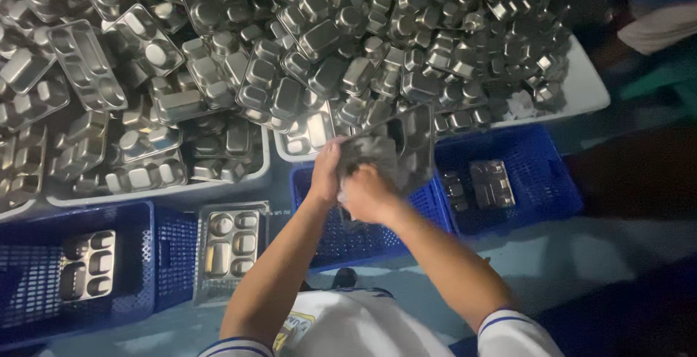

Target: The person repeatedly picks up stainless steel compartment trays from a large pile, wipes each tray with a white cloth, and places the cleaned trays into blue plastic baskets. The process is continuous and repetitive throughout the clip.

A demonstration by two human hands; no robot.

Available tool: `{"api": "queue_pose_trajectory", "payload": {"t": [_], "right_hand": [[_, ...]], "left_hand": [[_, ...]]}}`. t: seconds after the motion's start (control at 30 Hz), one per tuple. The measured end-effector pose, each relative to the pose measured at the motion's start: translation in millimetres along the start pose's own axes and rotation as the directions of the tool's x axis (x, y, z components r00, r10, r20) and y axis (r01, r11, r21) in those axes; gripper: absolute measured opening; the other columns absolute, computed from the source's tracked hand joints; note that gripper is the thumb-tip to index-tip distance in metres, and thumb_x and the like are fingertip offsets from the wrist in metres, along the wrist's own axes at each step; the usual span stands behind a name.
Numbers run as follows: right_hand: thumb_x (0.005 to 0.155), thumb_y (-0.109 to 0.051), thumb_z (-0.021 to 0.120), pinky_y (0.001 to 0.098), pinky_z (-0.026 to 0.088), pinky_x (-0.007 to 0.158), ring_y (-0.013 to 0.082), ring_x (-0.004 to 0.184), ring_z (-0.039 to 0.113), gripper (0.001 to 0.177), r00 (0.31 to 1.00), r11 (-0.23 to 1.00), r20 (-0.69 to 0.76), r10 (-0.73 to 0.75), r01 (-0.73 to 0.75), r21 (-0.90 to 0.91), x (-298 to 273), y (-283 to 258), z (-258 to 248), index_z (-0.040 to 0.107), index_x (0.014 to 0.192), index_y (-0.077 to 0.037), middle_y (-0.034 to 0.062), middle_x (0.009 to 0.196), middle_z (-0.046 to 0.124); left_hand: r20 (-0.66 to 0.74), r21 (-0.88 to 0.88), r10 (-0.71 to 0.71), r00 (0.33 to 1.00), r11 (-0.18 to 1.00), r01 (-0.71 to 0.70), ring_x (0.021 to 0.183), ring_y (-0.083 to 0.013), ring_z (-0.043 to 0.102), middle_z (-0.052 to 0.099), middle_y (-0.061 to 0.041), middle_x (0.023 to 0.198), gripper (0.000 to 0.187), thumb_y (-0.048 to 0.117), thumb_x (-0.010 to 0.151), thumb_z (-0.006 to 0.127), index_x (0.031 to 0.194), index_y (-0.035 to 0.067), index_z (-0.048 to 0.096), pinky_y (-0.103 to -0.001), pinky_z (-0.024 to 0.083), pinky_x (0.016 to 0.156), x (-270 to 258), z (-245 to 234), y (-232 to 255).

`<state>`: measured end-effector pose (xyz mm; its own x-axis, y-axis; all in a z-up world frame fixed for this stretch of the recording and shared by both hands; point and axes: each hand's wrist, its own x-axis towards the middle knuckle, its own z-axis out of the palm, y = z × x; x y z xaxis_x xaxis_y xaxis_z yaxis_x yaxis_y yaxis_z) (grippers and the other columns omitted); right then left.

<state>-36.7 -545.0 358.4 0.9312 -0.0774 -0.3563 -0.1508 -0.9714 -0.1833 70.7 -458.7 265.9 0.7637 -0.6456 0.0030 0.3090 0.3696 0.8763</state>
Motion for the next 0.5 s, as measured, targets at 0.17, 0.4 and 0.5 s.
{"api": "queue_pose_trajectory", "payload": {"t": [0.17,0.4,0.5], "right_hand": [[0.086,-0.009,0.072,0.0376,0.052,0.099,0.0301,0.119,0.059,0.057,0.94,-0.01,-0.318,0.127,0.322,0.947,13,24,7,0.051,0.139,-0.008,0.0153,0.13,0.061],[0.077,-0.019,0.072,0.05,0.038,0.117,0.0429,0.141,0.044,0.073,0.591,0.933,-0.806,-0.021,0.301,0.196,-43,24,-14,0.047,0.144,-0.006,0.0229,0.151,0.046],[0.062,-0.05,0.086,0.06,0.027,0.107,0.0533,0.139,0.029,0.102,0.796,0.963,-0.549,-0.255,0.262,-0.067,-51,12,-2,0.045,0.14,0.0,0.0309,0.152,0.035]], "left_hand": [[0.083,0.128,0.091,0.992,0.987,-0.101,0.122,-0.0232,0.059,0.064,-0.012,0.132,0.066,0.056,0.101,0.053,0.138,0.002,0.057,-0.036,0.044,0.107,3,-12,2],[-0.034,-0.638,-0.265,0.964,0.748,0.184,0.121,-0.0328,0.063,0.063,-0.014,0.135,0.075,0.067,0.095,0.044,0.14,0.008,0.054,-0.05,0.051,0.105,-2,10,41],[-0.151,-0.669,-0.286,0.946,0.735,0.115,0.115,-0.0341,0.064,0.064,-0.015,0.129,0.071,0.066,0.096,0.044,0.137,0.009,0.055,-0.05,0.052,0.1,5,15,51]]}}
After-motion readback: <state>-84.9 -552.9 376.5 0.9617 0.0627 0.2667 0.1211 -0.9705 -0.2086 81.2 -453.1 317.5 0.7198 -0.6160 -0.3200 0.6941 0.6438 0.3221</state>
